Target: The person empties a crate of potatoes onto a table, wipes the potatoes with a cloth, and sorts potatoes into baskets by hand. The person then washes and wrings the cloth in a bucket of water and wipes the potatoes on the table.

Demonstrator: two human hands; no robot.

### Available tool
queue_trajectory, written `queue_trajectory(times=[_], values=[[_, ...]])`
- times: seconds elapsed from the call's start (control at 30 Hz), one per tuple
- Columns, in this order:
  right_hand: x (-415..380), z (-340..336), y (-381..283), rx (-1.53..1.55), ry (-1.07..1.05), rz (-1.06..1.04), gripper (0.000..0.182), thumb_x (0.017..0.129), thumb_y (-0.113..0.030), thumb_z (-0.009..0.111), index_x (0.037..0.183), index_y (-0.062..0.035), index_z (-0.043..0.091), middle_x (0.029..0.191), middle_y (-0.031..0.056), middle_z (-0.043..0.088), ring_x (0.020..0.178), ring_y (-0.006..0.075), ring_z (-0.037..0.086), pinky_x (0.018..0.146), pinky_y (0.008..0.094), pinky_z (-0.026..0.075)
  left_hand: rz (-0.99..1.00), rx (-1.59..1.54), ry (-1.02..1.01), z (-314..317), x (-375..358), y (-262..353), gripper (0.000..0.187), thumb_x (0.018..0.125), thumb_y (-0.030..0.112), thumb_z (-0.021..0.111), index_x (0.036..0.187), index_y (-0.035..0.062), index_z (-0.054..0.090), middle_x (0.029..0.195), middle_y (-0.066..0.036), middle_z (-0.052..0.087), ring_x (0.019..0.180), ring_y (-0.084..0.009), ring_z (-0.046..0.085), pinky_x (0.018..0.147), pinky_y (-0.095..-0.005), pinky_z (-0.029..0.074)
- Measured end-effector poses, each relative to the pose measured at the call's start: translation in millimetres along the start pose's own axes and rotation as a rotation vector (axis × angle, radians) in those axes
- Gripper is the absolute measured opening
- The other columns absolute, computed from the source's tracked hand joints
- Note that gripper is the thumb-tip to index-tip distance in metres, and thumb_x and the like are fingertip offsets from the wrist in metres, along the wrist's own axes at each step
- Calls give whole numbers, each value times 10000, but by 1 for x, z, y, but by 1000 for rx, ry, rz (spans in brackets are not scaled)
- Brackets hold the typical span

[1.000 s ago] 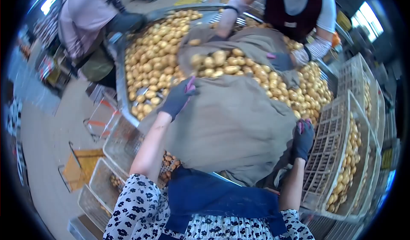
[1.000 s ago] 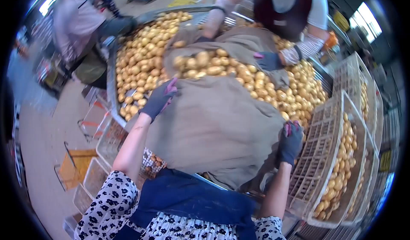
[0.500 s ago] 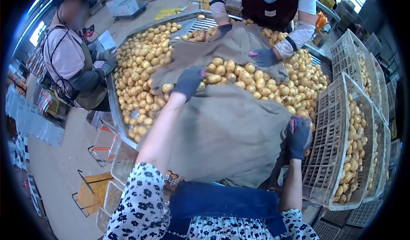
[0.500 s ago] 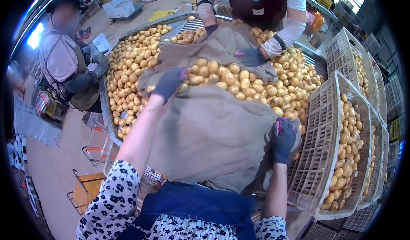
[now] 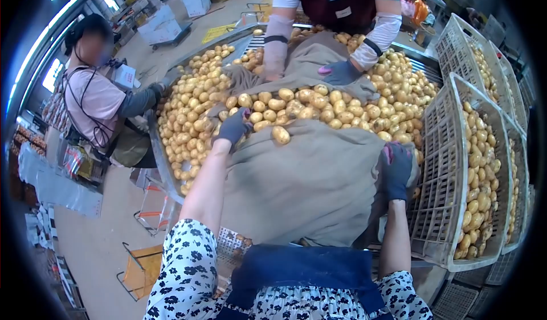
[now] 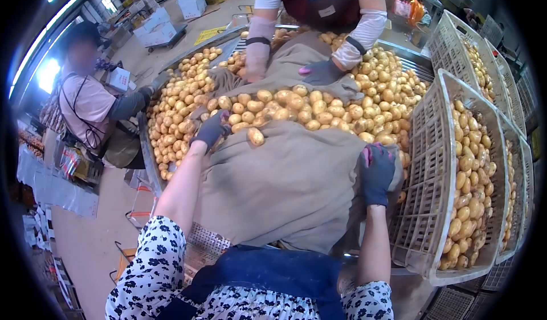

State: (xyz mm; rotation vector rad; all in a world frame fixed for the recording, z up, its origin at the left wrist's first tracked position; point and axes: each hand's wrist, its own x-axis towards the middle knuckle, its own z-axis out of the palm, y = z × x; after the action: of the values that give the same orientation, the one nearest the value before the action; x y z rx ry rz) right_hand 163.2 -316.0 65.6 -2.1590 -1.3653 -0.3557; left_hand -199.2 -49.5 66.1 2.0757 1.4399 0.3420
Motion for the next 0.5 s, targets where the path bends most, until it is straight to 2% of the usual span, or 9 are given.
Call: queue_trajectory(times=[0.1, 0.17, 0.23, 0.33, 0.37, 0.4, 0.43, 0.47, 0.5], values=[[-1, 1, 3, 57, -6, -2, 207, 808, -198, 582, 967, -71, 624, 1009, 107, 621, 985, 272, 551, 883, 385, 397, 46, -759, 261, 18, -21, -38, 353, 818, 146, 636, 1142, 62, 524, 1029, -70, 593, 895, -158, 567, 786, -265, 437], [-1, -2, 2, 34, -58, 50, 214, 815, -196, 574, 980, -69, 624, 1023, 107, 620, 995, 273, 549, 895, 383, 391, 34, -1162, 348, 5, -55, -38, 419, 827, 121, 628, 1206, 63, 461, 996, -39, 565, 873, -97, 537, 743, -193, 425], [-4, -1, 7, 54, -87, 21, 231, 825, -208, 565, 999, -68, 624, 1038, 111, 618, 1017, 277, 543, 916, 386, 377, 22, -1256, 563, -8, -105, -51, 422, 827, 118, 614, 1208, 63, 441, 965, -16, 553, 867, -79, 527, 715, -168, 417], [-8, 1, 12, 24, -70, 4, 269, 837, -238, 555, 1043, -76, 620, 1078, 120, 608, 1067, 277, 527, 965, 386, 343, -70, -927, 994, -23, -195, -124, 413, 830, 43, 518, 1223, 119, 420, 1021, -35, 538, 748, -87, 518, 635, -170, 427], [-8, 3, 12, 34, -75, -9, 269, 837, -238, 555, 1043, -76, 620, 1078, 120, 608, 1067, 277, 527, 965, 386, 343, -119, -687, 1216, -14, -230, -200, 409, 786, 44, 531, 1180, 112, 444, 936, -16, 535, 716, -78, 501, 594, -171, 407], [-8, 3, 13, 25, -80, -2, 279, 838, -242, 555, 1053, -75, 614, 1092, 118, 604, 1070, 276, 527, 971, 387, 339, -216, -898, 1230, -24, -282, -200, 367, 775, 58, 524, 1133, 113, 464, 825, 18, 504, 686, -71, 484, 558, -192, 390], [-9, 1, 12, 13, -86, 11, 288, 839, -245, 556, 1064, -74, 609, 1106, 116, 599, 1072, 275, 526, 977, 388, 334, -107, -729, 1430, -17, -327, -249, 311, 797, 59, 504, 1103, 105, 471, 735, 42, 457, 644, -68, 466, 519, -206, 367], [-8, 0, 9, 0, -94, 27, 290, 842, -249, 553, 1067, -73, 602, 1118, 109, 592, 1076, 272, 523, 977, 394, 332, -415, -823, 1533, -14, -390, -316, 313, 820, 251, 496, 1100, 113, 472, 858, -44, 507, 819, -158, 503, 755, -328, 425], [-6, -3, 6, -1, -100, 28, 290, 842, -249, 553, 1067, -73, 602, 1118, 109, 592, 1076, 272, 523, 977, 394, 332, -481, -1282, 1733, -25, -406, -258, 383, 848, 315, 474, 1162, 96, 453, 1069, -100, 505, 989, -198, 484, 896, -381, 374]])
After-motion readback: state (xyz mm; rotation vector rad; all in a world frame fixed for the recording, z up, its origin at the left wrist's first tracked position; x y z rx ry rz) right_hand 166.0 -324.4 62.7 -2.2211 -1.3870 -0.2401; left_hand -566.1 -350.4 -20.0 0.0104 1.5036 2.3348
